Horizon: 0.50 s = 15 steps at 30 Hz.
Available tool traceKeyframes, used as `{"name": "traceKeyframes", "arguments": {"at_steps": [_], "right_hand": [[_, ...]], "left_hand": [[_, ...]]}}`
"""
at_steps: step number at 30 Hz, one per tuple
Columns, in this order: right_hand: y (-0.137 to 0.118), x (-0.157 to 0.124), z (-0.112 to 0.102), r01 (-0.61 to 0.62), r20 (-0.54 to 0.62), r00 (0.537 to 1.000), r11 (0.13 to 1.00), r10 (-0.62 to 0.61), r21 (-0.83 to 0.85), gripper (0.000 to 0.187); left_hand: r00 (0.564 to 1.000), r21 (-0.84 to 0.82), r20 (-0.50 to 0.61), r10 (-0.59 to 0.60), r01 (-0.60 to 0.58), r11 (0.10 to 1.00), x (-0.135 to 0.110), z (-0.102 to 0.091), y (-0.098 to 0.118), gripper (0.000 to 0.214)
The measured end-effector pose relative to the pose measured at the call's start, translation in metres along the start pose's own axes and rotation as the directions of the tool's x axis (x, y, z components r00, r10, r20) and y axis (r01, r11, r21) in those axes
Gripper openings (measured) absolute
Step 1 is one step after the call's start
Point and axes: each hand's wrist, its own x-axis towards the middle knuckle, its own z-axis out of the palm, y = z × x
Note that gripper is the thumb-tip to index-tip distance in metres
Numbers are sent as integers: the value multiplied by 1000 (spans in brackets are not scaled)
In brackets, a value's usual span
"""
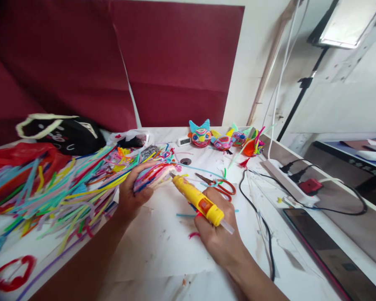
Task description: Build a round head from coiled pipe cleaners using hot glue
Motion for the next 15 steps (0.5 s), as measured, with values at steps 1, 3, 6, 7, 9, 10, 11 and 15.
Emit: {"name": "traceKeyframes", "arguments": {"at_steps": [1, 3, 6, 7, 9, 10, 11, 15], "right_hand": [[1, 0, 0, -6, -9, 1000, 1000, 6, -2, 6], [2, 1, 1, -29, -37, 999, 1000, 29, 5, 6], [1, 3, 2, -75, -69, 995, 996, 78, 42, 11], [1, 3, 2, -92, -69, 993, 994, 95, 52, 12], [-1, 4, 2, -120, -65, 990, 991, 124, 62, 11], [-2, 4, 2, -129, -62, 989, 990, 133, 63, 11], [-3, 4, 2, -133, -61, 989, 989, 137, 64, 10], [-3, 5, 2, -95, -67, 993, 994, 98, 45, 9]], "left_hand": [[1000, 2, 0, 1, -1, 1000, 0, 0, 0, 44], [1000, 7, 3, 7, -7, 1000, 0, 0, 0, 44], [1000, 4, -1, 22, -22, 1000, 0, 0, 1, 46], [1000, 2, -4, 24, -24, 1000, 0, 0, 1, 46], [1000, -3, -4, 19, -19, 1000, 0, -1, 1, 47], [1000, -5, -3, 14, -14, 1000, 0, -1, 1, 47], [1000, -7, -2, 11, -11, 1000, 0, -1, 1, 47], [1000, -12, -2, 22, -22, 1000, 0, -1, 1, 46]]}}
